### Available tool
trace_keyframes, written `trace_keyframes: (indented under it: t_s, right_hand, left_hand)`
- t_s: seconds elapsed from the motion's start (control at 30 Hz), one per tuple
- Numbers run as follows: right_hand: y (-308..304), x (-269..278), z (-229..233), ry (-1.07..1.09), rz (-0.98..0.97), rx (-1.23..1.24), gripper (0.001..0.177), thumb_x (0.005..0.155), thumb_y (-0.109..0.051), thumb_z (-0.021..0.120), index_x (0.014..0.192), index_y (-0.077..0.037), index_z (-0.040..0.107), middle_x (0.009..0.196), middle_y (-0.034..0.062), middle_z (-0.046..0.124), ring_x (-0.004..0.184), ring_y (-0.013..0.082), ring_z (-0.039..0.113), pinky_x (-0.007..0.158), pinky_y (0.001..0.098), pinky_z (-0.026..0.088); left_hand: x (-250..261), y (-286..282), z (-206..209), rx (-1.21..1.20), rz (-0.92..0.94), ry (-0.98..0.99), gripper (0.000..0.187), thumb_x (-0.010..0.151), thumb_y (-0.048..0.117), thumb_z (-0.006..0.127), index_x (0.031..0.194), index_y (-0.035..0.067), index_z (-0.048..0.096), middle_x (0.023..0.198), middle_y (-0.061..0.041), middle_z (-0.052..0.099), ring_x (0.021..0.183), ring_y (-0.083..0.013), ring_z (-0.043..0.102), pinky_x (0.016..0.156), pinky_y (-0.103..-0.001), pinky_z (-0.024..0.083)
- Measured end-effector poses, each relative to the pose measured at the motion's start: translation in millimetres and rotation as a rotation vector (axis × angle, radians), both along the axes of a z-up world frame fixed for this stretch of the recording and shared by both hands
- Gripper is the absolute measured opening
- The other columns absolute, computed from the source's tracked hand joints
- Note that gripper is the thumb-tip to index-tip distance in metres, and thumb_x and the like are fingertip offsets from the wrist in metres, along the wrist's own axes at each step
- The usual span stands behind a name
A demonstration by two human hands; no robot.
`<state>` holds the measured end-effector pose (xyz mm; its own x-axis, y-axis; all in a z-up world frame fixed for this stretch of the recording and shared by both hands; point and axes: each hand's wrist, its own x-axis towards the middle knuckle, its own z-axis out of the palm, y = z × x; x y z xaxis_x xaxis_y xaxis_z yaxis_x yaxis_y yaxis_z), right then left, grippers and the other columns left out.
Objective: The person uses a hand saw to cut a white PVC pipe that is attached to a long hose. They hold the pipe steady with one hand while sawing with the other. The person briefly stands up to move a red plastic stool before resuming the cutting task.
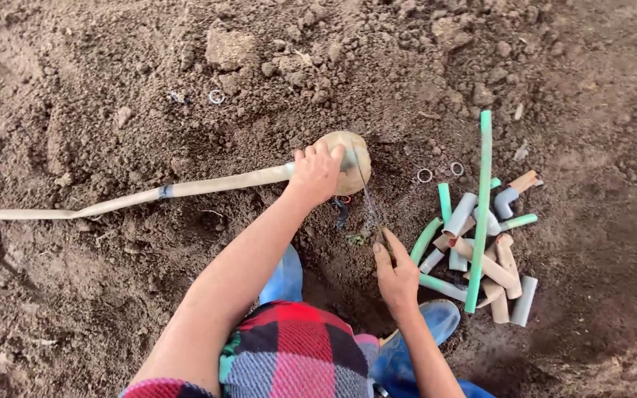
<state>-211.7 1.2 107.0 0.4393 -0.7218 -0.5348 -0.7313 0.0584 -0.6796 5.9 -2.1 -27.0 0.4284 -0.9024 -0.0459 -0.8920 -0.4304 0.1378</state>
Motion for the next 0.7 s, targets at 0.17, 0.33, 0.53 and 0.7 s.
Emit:
trace_keyframes:
  t_s: [0.17,0.33,0.53,0.7]
  right_hand:
    - [4.4,-6.8,-44.2,0.115,0.101,0.062,0.049,0.091,-0.035,0.056,0.134,-0.011,0.048,0.132,0.0171,0.050,0.125,0.0340,0.045,0.105,0.0508,0.038]
    - [15.8,-22.1,-99.5,-0.163,-0.224,-0.408,0.028,0.093,-0.023,0.052,0.107,-0.002,0.063,0.101,0.0097,0.066,0.097,0.0211,0.061,0.089,0.0331,0.048]
    - [-30.7,44.6,-57.4,-0.226,-0.366,0.110,0.036,0.102,-0.021,0.037,0.128,0.002,0.047,0.059,0.0017,0.043,0.041,0.0057,0.032,0.036,0.0234,0.031]
    - [-59.3,94.2,-71.1,-0.224,-0.361,0.216,0.038,0.100,-0.018,0.041,0.132,0.001,0.043,0.074,0.0122,0.056,0.043,0.0121,0.046,0.037,0.0268,0.042]
  left_hand:
    - [7.0,0.4,27.1,0.030,0.012,0.070,0.036,0.078,0.035,0.066,0.100,0.015,0.045,0.088,-0.010,0.047,0.084,-0.0365,0.057,0.072,-0.051,0.042]
    - [21.5,3.6,86.2,0.248,-0.029,0.423,0.036,0.090,0.031,0.051,0.121,0.013,0.048,0.119,-0.021,0.050,0.107,-0.0338,0.052,0.097,-0.059,0.034]
    - [69.7,31.6,83.8,0.260,0.154,0.854,0.094,0.066,0.066,0.069,0.137,0.012,0.038,0.118,-0.023,0.058,0.113,-0.0370,0.057,0.096,-0.050,0.042]
    - [82.8,22.0,78.6,0.324,0.171,0.984,0.113,0.051,0.065,0.078,0.143,0.018,0.030,0.128,-0.017,0.055,0.122,-0.0331,0.051,0.102,-0.046,0.040]
